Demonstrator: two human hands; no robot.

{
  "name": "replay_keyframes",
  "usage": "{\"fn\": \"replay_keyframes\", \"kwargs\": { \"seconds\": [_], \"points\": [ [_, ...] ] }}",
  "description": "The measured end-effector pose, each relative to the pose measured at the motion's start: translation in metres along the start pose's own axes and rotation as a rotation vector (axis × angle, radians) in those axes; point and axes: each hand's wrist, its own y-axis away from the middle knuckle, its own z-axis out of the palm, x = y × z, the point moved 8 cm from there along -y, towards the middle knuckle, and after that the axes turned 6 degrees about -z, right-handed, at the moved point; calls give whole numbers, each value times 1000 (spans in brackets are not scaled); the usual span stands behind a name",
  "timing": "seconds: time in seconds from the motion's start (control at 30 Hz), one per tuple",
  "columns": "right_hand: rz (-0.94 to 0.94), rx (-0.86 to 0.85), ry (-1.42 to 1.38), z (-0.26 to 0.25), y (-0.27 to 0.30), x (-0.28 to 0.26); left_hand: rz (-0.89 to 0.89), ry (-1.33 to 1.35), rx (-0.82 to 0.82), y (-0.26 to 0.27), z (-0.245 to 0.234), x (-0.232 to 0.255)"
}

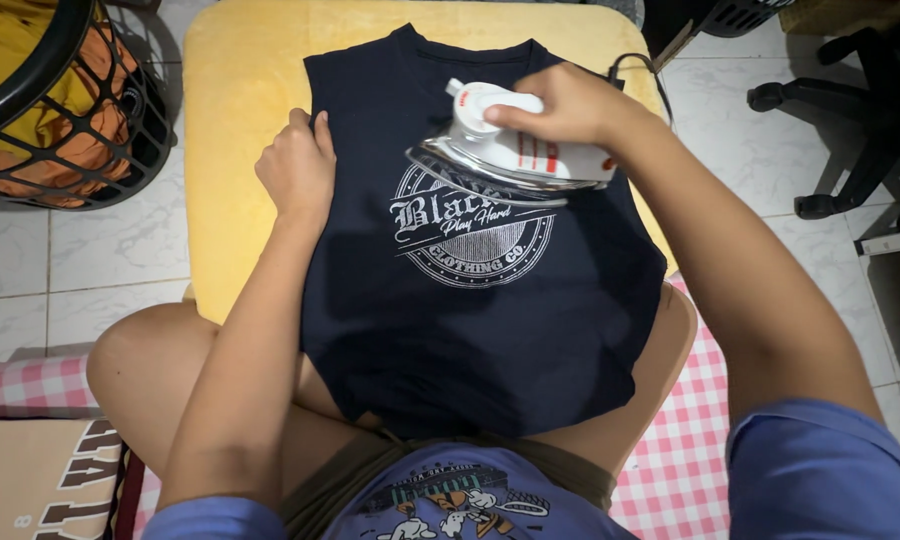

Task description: The person spreads a dark shirt on a board and smooths it with their hands before ironing the fabric with a steam iron.

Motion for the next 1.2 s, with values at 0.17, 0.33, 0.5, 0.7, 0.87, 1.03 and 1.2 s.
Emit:
{"fn": "replay_keyframes", "kwargs": {
  "seconds": [0.17,0.33,0.5,0.7,0.87,1.03,1.2],
  "points": [
    [25,-22,26,0,2,-1,11,-11,8,1,1,-1],
    [121,15,40,-7,29,54,24,-20,41,1,2,-2],
    [260,73,38,-18,63,93,11,-5,8,2,4,-3],
    [232,126,-33,-22,70,90,0,17,-4,0,1,-4],
    [142,28,80,-14,54,81,-14,25,-20,0,2,-5],
    [1,1,86,-7,28,47,-28,30,-33,-2,2,-6],
    [-45,-42,83,6,2,6,-24,70,-10,-3,3,-9]
  ]
}}
